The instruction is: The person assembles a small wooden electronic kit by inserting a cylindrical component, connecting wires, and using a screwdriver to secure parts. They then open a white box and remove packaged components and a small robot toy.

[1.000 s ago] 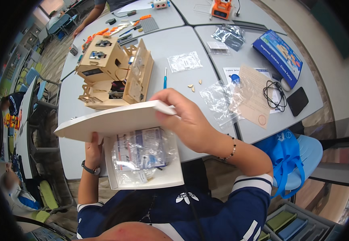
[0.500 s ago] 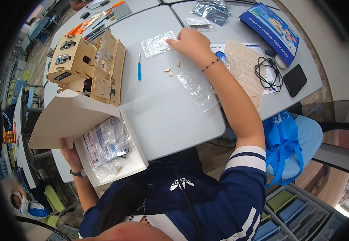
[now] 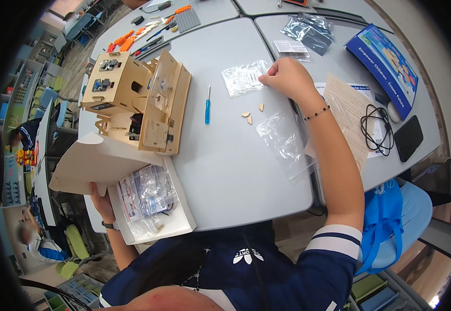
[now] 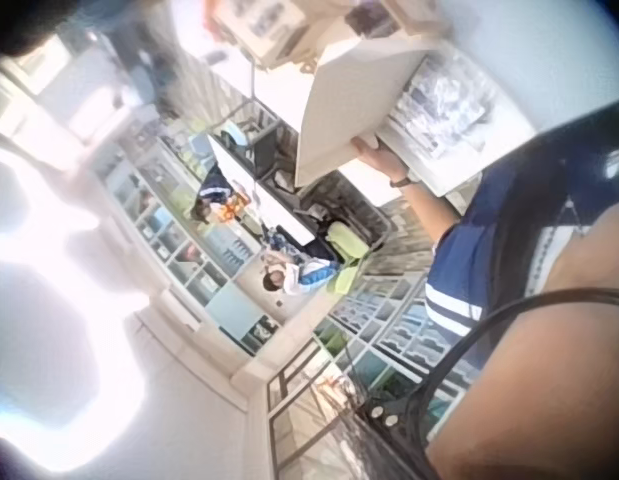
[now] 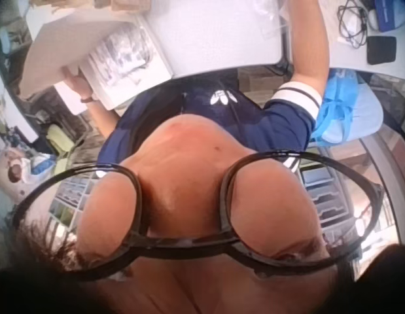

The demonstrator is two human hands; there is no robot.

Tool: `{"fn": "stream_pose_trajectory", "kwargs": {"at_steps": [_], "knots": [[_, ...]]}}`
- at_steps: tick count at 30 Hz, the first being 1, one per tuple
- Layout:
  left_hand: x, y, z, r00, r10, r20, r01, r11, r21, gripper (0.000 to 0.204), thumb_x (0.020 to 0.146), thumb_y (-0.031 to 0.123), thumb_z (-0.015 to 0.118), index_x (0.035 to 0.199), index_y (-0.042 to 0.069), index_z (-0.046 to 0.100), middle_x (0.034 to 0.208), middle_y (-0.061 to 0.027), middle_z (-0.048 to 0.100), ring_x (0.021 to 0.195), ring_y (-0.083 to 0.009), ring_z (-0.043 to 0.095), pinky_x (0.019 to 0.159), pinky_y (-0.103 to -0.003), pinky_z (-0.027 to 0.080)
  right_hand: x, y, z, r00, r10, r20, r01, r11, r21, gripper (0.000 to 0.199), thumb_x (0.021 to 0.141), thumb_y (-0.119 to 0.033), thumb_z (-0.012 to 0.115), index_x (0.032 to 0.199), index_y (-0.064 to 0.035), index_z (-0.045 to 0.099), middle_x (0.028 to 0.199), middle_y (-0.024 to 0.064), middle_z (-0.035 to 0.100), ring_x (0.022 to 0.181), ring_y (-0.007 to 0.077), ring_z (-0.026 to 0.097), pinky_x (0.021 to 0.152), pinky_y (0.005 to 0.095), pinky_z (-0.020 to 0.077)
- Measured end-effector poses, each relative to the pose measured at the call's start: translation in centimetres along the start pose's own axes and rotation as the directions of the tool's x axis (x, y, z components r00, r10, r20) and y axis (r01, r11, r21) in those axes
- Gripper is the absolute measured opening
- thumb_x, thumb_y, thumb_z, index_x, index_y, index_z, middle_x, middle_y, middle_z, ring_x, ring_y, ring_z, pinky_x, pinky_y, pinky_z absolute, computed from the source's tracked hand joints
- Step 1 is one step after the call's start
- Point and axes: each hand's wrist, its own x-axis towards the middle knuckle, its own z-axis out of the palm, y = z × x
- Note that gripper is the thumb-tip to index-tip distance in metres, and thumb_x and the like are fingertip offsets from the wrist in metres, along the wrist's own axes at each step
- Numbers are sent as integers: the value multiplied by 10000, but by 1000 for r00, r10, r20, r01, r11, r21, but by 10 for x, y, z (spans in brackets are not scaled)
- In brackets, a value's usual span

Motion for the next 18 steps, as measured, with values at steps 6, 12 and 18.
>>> {"fn": "stream_pose_trajectory", "kwargs": {"at_steps": [6,12,18], "knots": [[-2,0,-2,997,-80,-24,79,996,-41,437,946,326,450,1266,31,409,1192,-109,497,1105,-224,494,935,-392,404,0,14,4,999,-25,48,23,999,37,262,753,-269,706,789,-24,618,685,28,582,662,115,562,570,257,436],[3,-1,-1,998,-52,-23,51,998,-44,436,951,304,451,1264,5,402,1210,-120,484,1115,-222,483,937,-395,398,1,18,-6,996,85,16,-82,858,507,227,792,-284,675,793,-86,563,776,-23,579,741,76,561,578,207,457],[5,2,4,999,-45,9,45,999,6,427,948,295,471,1237,-16,429,1201,-120,493,1110,-210,483,925,-369,401,-7,21,-14,997,41,-67,13,758,652,161,829,-228,656,850,-84,588,871,18,632,772,113,636,687,230,521]]}}
